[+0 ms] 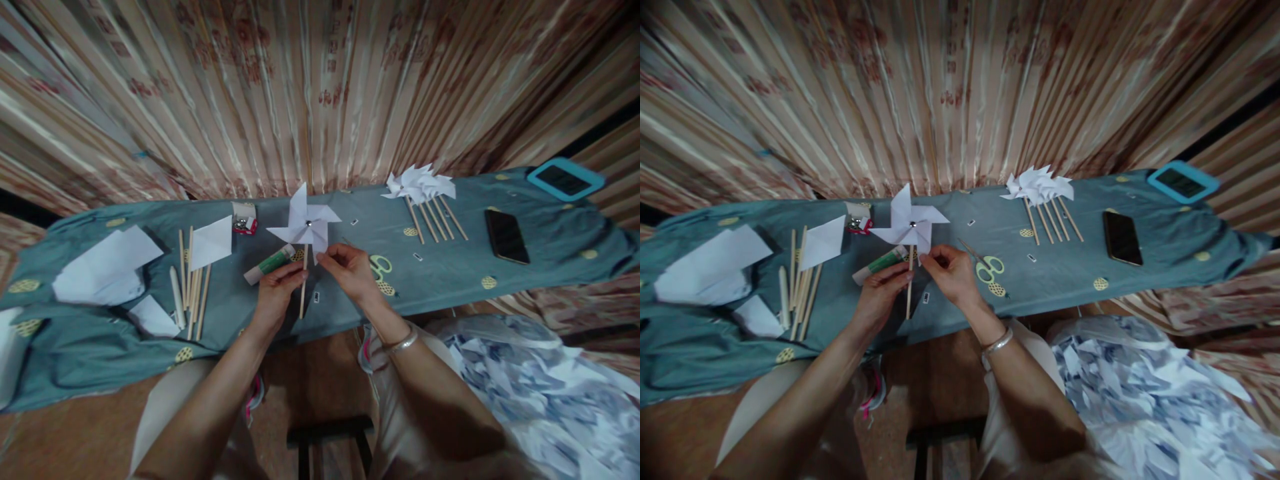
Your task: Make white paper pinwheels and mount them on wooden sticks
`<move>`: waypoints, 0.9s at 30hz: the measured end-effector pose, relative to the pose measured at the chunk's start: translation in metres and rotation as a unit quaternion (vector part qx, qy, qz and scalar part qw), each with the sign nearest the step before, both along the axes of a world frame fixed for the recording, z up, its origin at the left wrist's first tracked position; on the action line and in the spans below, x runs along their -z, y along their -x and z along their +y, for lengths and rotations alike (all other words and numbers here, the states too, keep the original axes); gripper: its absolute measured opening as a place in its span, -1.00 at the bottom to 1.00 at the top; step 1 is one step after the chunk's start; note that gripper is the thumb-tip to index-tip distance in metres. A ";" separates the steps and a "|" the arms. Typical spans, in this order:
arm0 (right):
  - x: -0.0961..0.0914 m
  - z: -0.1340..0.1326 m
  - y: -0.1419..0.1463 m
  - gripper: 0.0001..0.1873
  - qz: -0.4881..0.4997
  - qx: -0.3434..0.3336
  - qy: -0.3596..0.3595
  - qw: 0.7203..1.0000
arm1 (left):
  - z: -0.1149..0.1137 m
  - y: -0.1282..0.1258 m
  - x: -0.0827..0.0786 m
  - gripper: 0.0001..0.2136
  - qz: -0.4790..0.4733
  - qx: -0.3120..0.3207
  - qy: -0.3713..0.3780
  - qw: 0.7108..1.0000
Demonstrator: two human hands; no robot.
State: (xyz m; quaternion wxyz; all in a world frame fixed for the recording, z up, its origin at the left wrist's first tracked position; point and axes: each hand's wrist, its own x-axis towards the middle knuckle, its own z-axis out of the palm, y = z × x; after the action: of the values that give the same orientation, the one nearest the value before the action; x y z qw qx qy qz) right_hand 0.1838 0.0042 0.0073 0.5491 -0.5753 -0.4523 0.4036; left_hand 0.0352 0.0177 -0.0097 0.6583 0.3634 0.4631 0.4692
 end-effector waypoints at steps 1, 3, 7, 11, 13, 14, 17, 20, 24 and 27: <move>0.000 0.000 0.001 -0.67 -0.004 -0.005 0.003 1.000 | 0.000 0.000 0.000 -0.70 0.001 0.001 -0.001 1.000; 0.000 -0.001 0.002 -0.67 -0.011 -0.011 0.001 1.000 | 0.000 0.000 0.001 -0.70 -0.001 0.002 -0.001 1.000; 0.001 -0.002 0.006 -0.67 -0.020 -0.016 -0.006 1.000 | -0.001 -0.001 0.000 -0.70 -0.010 0.003 0.001 1.000; 0.003 -0.001 0.009 -0.68 -0.016 -0.021 -0.006 1.000 | -0.001 -0.002 -0.001 -0.69 -0.009 -0.001 0.008 1.000; 0.003 -0.001 0.010 -0.68 -0.022 -0.019 -0.005 1.000 | -0.001 -0.002 -0.001 -0.68 -0.012 -0.001 0.011 1.000; 0.003 -0.001 0.011 -0.68 -0.029 -0.017 -0.004 0.999 | -0.001 -0.002 -0.001 -0.67 -0.015 -0.001 0.012 1.000; 0.001 -0.001 0.011 -0.67 -0.064 -0.019 0.001 0.998 | -0.001 -0.003 -0.001 -0.67 -0.027 -0.007 0.012 1.000; -0.002 -0.002 0.011 -0.67 -0.102 -0.022 0.003 0.994 | 0.000 -0.004 0.000 -0.67 -0.034 -0.010 0.011 0.999; -0.003 -0.004 0.011 -0.65 -0.135 -0.019 -0.003 0.991 | 0.002 -0.003 0.002 -0.67 -0.029 -0.006 0.000 1.000; -0.003 -0.007 0.010 -0.61 -0.172 -0.026 -0.004 0.985 | 0.004 -0.002 0.002 -0.69 -0.016 -0.006 -0.008 1.000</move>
State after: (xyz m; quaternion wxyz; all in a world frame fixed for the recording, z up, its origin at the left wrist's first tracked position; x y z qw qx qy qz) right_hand 0.1738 -0.0026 0.0108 0.4551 -0.6221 -0.5563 0.3107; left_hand 0.0374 0.0212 -0.0120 0.6599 0.3582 0.4505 0.4830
